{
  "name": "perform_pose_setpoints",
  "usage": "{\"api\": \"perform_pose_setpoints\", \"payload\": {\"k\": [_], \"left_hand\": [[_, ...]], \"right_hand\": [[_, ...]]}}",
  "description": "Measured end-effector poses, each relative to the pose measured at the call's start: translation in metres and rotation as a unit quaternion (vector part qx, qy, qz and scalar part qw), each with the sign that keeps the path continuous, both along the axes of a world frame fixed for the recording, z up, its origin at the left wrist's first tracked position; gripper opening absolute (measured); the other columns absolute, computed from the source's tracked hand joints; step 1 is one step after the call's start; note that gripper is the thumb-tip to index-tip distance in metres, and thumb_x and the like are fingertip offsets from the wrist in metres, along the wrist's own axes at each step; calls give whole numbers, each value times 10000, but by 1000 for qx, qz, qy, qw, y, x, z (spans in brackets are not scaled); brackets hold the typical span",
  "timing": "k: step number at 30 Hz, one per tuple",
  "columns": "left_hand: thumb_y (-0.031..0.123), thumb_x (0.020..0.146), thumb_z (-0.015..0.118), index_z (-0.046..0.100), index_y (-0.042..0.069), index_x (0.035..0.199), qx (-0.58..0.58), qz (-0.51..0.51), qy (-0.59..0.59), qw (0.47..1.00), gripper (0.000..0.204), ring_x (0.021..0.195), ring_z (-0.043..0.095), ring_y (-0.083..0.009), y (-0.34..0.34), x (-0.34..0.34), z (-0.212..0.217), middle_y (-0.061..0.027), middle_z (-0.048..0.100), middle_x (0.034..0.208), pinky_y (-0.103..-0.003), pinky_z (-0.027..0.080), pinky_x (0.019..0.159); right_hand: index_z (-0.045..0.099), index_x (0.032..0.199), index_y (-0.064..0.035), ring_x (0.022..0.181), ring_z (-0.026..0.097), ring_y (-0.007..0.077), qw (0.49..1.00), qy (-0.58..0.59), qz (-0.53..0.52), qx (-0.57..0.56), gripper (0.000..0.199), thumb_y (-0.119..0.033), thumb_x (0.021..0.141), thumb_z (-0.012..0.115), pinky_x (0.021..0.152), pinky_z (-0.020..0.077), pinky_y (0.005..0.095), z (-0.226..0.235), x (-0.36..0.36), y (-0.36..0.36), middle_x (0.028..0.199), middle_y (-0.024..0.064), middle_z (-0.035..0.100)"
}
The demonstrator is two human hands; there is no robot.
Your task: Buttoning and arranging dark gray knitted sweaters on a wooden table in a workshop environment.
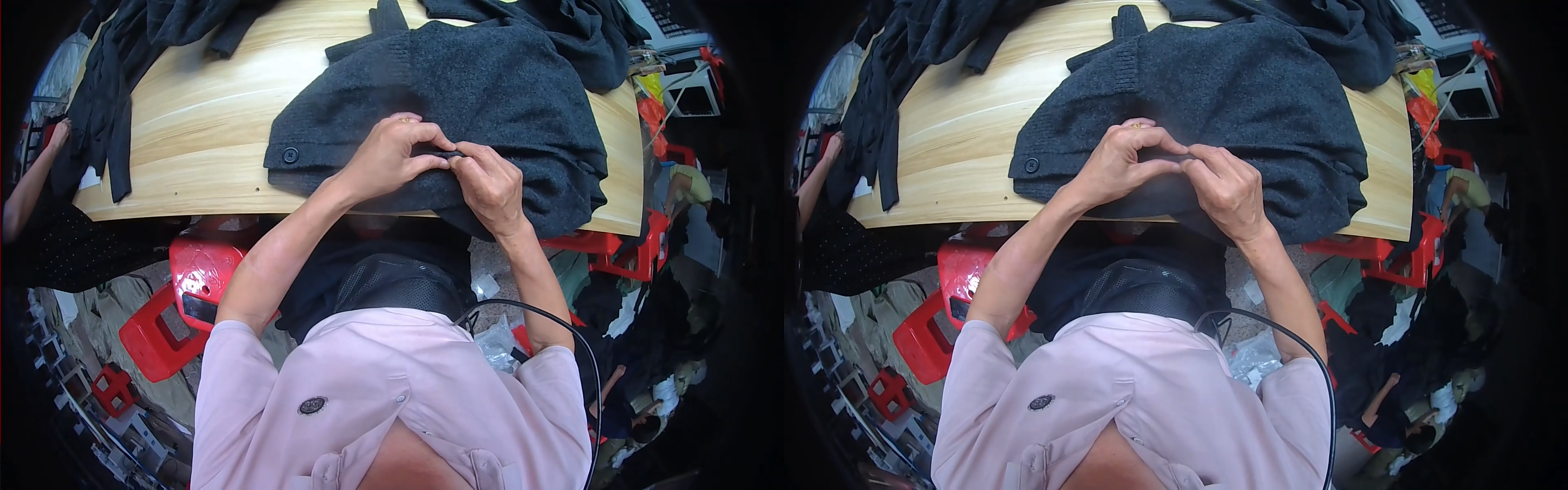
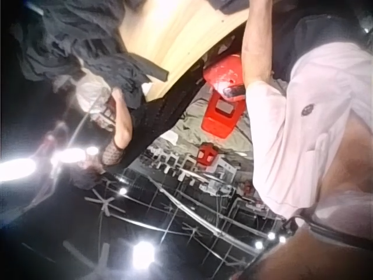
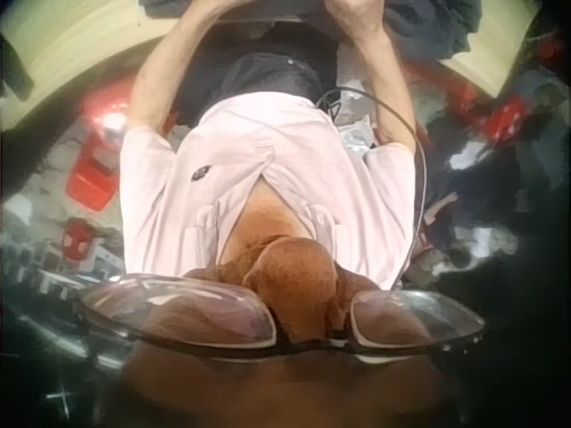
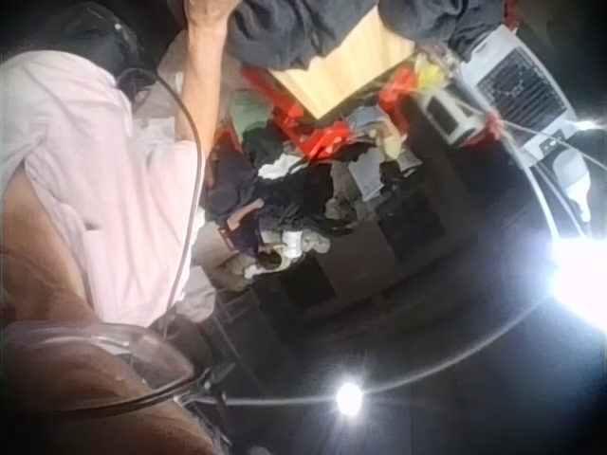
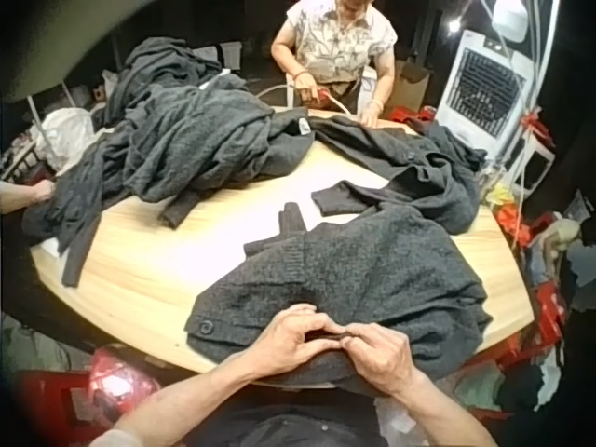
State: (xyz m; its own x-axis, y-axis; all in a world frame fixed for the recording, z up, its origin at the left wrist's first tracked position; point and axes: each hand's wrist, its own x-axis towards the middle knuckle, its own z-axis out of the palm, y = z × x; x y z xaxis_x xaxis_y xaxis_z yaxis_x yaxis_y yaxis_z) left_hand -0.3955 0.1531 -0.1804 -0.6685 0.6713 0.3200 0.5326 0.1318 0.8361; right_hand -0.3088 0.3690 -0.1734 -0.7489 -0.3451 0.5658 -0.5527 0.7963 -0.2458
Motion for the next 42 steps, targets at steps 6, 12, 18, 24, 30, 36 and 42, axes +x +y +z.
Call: {"api": "perform_pose_setpoints", "payload": {"k": [6, 12, 18, 24, 30, 36, 42], "left_hand": [[24, 890, 845, 820, 18, 1013, 49, 32, 10, 998, 125, 920, 805, -281, 2, 3, -12, -123, 834, 948, -499, 517, 1185], [-82, 879, 773, 759, 0, 1006, 68, 79, 104, 989, 152, 923, 803, -323, 5, 6, -16, -132, 810, 949, -523, 582, 1111], [-120, 866, 747, 724, -6, 996, 25, 130, 189, 973, 174, 905, 790, -352, 3, 13, -15, -147, 783, 929, -483, 640, 998], [-126, 864, 737, 703, -8, 1014, 0, 168, 218, 961, 194, 868, 780, -349, 7, 19, -7, -155, 765, 905, -430, 640, 866], [-120, 875, 714, 681, 12, 1044, -50, 104, 262, 958, 217, 966, 753, -351, -6, 11, -2, -149, 747, 1060, -421, 617, 856], [-23, 845, 799, 712, 31, 1017, -99, 43, 288, 952, 200, 1095, 715, -331, -26, 18, 22, -123, 741, 1215, -463, 558, 1001], [91, 777, 842, 678, 75, 942, -155, 100, 324, 928, 233, 941, 669, -290, 16, 29, 28, -71, 676, 995, -435, 514, 863]], "right_hand": [[714, 914, -25, 783, 772, 288, 997, 28, -36, -65, 173, 77, 792, 784, 666, 624, 375, -8, 1, -10, 876, 122, 753], [657, 854, -27, 713, 743, 286, 987, 74, -99, -105, 188, 124, 779, 740, 640, 595, 373, -15, -1, -29, 790, 121, 707], [648, 838, -37, 684, 724, 269, 986, 84, -102, -106, 141, 83, 829, 722, 621, 570, 363, -15, -11, -34, 756, 109, 682], [666, 848, -48, 695, 721, 267, 986, 84, -90, -112, 127, 71, 834, 709, 629, 564, 368, -9, -8, -39, 763, 103, 685], [729, 985, -34, 775, 752, 277, 986, 72, -97, -111, 153, 36, 850, 744, 683, 588, 377, -7, -1, -35, 938, 103, 765], [757, 934, -40, 801, 760, 292, 974, 63, -186, -111, 141, -62, 859, 874, 700, 599, 384, 15, 34, 14, 924, 106, 772], [770, 1016, -23, 873, 747, 291, 970, -86, -207, -93, 165, -45, 874, 852, 761, 587, 387, 17, 47, 39, 947, 113, 776]]}}
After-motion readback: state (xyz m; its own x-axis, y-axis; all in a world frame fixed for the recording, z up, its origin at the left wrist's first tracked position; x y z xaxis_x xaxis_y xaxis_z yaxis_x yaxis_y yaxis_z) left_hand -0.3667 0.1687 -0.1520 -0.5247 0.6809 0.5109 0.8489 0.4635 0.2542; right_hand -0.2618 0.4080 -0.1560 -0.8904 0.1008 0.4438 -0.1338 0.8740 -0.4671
